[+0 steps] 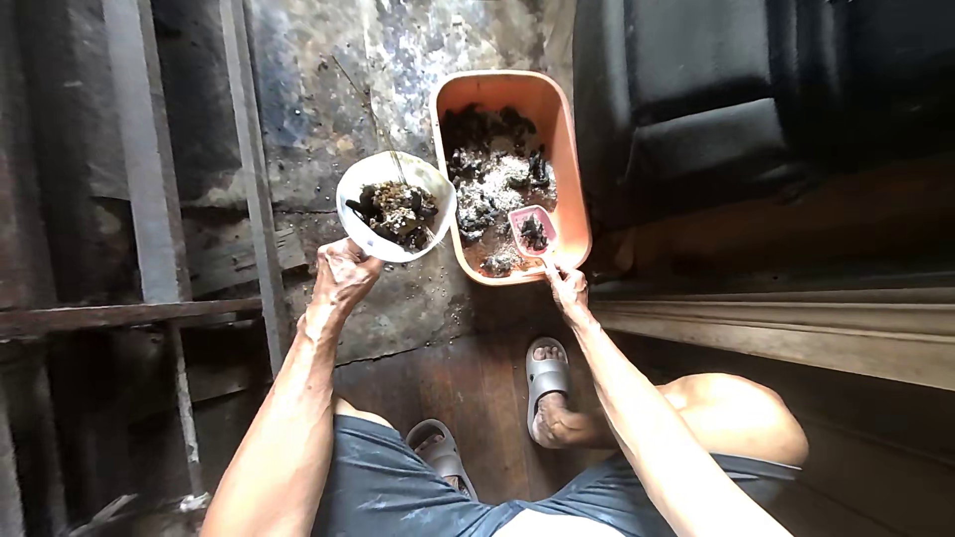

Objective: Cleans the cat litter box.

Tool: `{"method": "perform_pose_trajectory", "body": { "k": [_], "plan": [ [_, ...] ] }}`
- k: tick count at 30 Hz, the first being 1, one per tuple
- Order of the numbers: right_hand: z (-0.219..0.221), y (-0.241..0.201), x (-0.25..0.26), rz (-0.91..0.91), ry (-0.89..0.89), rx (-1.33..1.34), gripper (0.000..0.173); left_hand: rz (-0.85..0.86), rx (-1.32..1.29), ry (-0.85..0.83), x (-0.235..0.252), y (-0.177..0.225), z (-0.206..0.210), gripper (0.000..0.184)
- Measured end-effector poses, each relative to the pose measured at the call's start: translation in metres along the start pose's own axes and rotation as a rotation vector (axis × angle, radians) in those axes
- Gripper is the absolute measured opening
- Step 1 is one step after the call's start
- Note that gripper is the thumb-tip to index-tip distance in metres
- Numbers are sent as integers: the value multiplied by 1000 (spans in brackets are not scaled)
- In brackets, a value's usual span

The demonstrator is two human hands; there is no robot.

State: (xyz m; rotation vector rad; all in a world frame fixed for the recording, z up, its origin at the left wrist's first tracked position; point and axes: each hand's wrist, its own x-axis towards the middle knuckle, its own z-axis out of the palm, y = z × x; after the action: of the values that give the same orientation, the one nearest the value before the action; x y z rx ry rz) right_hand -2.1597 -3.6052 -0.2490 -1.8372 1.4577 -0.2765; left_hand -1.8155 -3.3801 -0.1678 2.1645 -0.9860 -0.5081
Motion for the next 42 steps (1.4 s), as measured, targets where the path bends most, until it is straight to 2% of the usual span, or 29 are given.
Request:
{"method": "perform_pose_trajectory", "body": {
  "k": [23, 28, 34, 39, 42],
  "plan": [
    [-8, 14, 6, 48, 30, -20, 32, 44, -87, -75, 6, -13, 23, 22],
    [-13, 2, 9, 23, 24, -25, 30, 56, -78, -77, 9, -21, 24, 20],
    [-53, -52, -2, -127, -36, -145, 30, 11, -110, -120, 13, -24, 28, 20],
    [-96, -128, -16, -355, -131, -350, 25, 37, -70, -172, 19, -19, 39, 21],
    [-109, -183, -7, -466, -187, -557, 25, 56, -29, -198, 21, -8, 42, 21]
  ]
}}
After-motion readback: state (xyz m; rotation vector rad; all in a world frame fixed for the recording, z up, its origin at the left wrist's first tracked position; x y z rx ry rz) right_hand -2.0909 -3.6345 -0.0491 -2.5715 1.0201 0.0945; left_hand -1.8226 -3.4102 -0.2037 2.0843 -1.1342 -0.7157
